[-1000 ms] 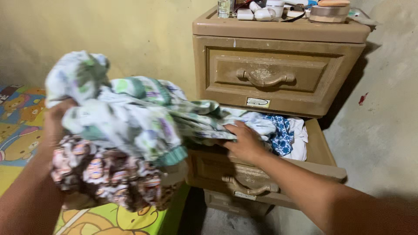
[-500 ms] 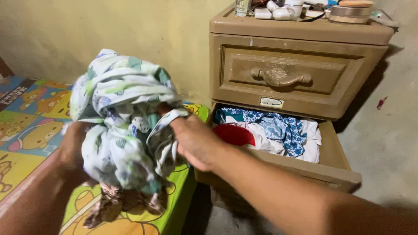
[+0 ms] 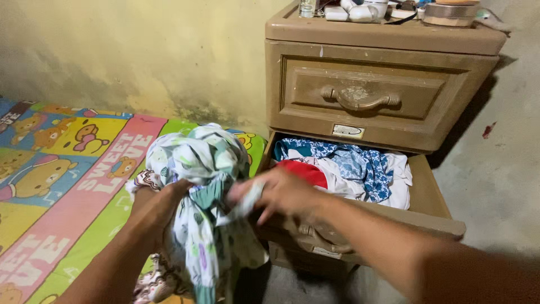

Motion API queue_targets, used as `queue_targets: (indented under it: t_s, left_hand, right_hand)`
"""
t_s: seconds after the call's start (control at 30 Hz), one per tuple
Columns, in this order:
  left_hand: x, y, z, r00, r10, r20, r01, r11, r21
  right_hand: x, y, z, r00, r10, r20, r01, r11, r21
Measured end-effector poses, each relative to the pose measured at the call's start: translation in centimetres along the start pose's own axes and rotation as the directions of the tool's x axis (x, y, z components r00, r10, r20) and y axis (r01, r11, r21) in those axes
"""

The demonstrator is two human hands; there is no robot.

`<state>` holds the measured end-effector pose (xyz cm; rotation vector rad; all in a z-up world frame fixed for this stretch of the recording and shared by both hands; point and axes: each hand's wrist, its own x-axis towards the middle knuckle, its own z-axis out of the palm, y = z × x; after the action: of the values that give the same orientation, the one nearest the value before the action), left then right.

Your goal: The person takes a pile of clothes out of a dresser drawer, places them on a bed, and folds a striped shirt by hand.

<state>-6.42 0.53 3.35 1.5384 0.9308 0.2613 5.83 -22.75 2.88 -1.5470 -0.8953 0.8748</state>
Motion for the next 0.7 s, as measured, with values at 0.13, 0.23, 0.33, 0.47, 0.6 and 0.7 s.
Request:
queue_targets:
  t_s: [0.13,0.23,0.33,0.47,0.6,0.7]
  left_hand:
    - [0.4,0.8,0.2,0.995,-0.03,0.098,0.052,0.971,-0.235]
    - [-0.4,1.5,0.1,0.997,-0.039,0.061,0.053,0.968,-0.247]
    - [-0.9,1.9,0.0,0.994,-0.112,0.013,0.112,0.978,-0.178]
    - [-0.9,1.8,0.0,0.99,-0.095,0.108,0.12,0.96,-0.255]
    - [-0.6,2.5,0.4,0.989,-0.129,0.076,0.142,0.968,-0.205]
    - [-0.5,2.9,1.0,0.989,-0.15,0.013,0.15,0.984,-0.097]
  right_hand:
    - [2.3,5.2,-9.2,0.733,0.021,-0.68,0.006,0.999,0.037]
    - [1.3,9.9,-13.3,0.48,0.002,-0.877,-0.508,0.816,-0.276]
    - [-0.8,13.1,-14.9,0.432,-0.073,-0.899,-0.803,0.422,-0.421]
    - [-3.0,13.1,-16.5,0.54,0.216,-0.813,-0.8,0.432,-0.417]
    - [-3.7,10.3,-15.8,0.477,0.368,-0.799,-0.849,0.429,-0.309]
    - [-4.8,7.9,-15.0,0.498,0.284,-0.819,-0.81,0.491,-0.321]
